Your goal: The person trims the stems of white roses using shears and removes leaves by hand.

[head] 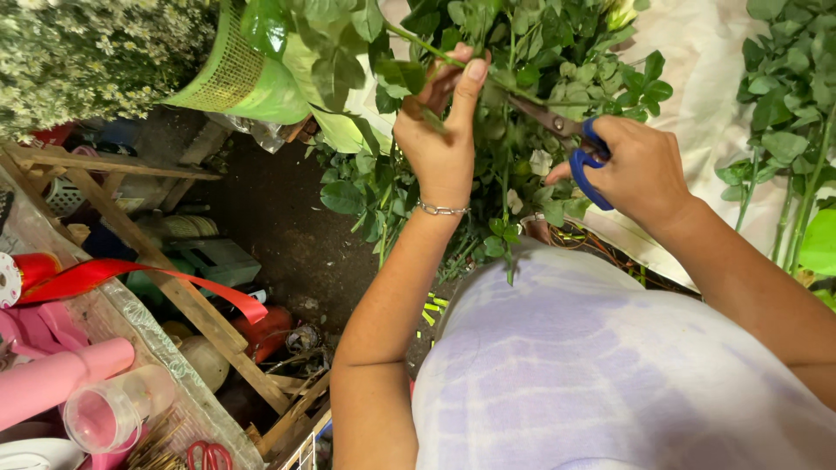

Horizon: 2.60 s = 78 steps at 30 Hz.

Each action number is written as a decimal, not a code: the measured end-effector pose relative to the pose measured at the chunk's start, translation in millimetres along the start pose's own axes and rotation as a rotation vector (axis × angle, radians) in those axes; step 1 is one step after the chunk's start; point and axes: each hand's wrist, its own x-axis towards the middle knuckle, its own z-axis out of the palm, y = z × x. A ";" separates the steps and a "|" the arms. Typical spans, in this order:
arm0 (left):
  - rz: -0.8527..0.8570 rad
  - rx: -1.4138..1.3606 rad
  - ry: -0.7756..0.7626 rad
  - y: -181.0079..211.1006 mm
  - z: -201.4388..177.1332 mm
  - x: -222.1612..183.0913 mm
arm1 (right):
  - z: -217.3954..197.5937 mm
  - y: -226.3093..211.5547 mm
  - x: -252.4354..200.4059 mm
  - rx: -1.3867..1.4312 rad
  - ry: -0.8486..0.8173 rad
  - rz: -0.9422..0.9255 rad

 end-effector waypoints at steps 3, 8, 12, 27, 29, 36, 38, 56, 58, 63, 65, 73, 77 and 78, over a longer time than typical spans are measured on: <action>0.010 -0.114 0.003 4.8 -4.5 -1.5 | 1.8 1.1 -6.0 0.059 0.032 -0.042; 0.082 -0.310 0.019 37.9 -29.5 26.4 | 13.0 16.6 -23.2 -0.013 0.014 -0.052; 0.056 0.196 -0.015 71.3 -70.2 71.8 | 17.1 30.2 -45.0 -0.019 -0.042 0.222; 0.070 1.502 -0.054 -84.6 -120.3 308.0 | 5.8 63.8 -72.7 -0.274 -0.275 0.776; 0.000 1.604 -0.051 -129.7 -125.4 326.9 | 2.6 58.3 -69.0 -0.216 -0.331 0.861; -0.134 1.717 -0.049 -228.7 -149.0 334.5 | 6.7 60.7 -72.5 -0.214 -0.308 0.846; -0.111 1.707 -0.048 -222.2 -150.7 327.6 | 5.3 61.8 -71.3 -0.162 -0.364 0.924; -0.364 0.695 -0.855 -74.1 33.6 79.8 | 35.2 30.9 -68.7 0.567 0.102 0.541; -0.526 0.457 -0.848 -22.1 31.9 92.6 | 34.3 34.3 -69.4 0.501 0.140 0.548; -0.625 -0.034 -0.887 29.3 26.7 119.3 | 32.3 39.0 -76.0 0.551 0.224 0.463; -0.598 -0.076 -0.916 41.6 23.7 127.1 | 34.5 40.2 -75.8 0.584 0.231 0.460; 0.214 -0.118 -0.150 40.7 29.4 143.5 | 39.2 16.4 -69.8 0.858 -0.235 0.626; 0.352 0.057 -0.003 47.8 21.6 137.7 | 39.1 0.6 -38.8 1.561 -0.009 1.236; 0.401 0.007 -0.083 58.9 23.7 131.2 | 39.5 3.9 -37.6 1.633 -0.030 1.095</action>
